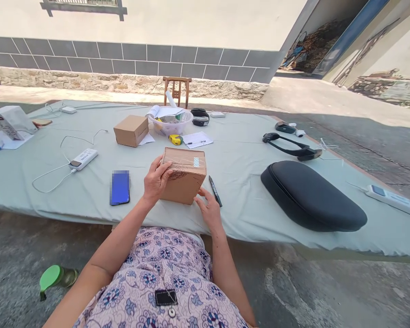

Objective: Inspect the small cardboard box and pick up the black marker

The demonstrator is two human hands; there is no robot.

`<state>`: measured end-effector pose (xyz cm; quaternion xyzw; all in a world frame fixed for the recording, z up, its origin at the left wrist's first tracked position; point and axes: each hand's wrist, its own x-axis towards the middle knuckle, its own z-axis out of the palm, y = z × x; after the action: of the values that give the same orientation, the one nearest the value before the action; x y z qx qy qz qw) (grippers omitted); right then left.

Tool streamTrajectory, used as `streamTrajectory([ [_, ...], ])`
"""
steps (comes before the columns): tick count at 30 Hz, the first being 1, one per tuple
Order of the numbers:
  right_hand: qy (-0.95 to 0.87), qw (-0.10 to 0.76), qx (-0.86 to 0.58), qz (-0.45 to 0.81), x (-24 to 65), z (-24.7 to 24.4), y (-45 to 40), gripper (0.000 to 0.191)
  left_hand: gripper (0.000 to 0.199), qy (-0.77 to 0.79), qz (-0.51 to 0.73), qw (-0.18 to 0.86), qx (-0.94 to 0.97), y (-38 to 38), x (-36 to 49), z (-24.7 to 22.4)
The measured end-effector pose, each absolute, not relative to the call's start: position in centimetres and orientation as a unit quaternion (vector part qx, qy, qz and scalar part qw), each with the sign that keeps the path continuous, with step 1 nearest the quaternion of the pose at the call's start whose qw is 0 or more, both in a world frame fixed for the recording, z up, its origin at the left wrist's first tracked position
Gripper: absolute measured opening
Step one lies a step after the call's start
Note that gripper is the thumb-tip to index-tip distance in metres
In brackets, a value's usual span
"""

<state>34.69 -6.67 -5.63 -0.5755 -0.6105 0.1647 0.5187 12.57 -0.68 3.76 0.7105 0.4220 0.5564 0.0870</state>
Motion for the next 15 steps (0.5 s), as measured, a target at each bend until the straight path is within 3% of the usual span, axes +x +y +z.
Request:
streamTrajectory([
  [4, -0.647, 0.412, -0.635, 0.087, 34.9, -7.4, -7.3, 0.037, 0.048, 0.428, 0.553, 0.077, 0.71, -0.8, 12.6, 3.6],
  [7, -0.655, 0.382, -0.649, 0.059, 34.6, -8.0, -7.4, 0.032, 0.046, 0.432, 0.554, 0.07, 0.709, -1.0, 12.7, 3.5],
  [15, -0.652, 0.456, -0.598, 0.097, 34.6, -7.9, -7.4, 0.025, 0.044, 0.424, 0.569, 0.062, 0.702, -1.6, 12.7, 3.3],
])
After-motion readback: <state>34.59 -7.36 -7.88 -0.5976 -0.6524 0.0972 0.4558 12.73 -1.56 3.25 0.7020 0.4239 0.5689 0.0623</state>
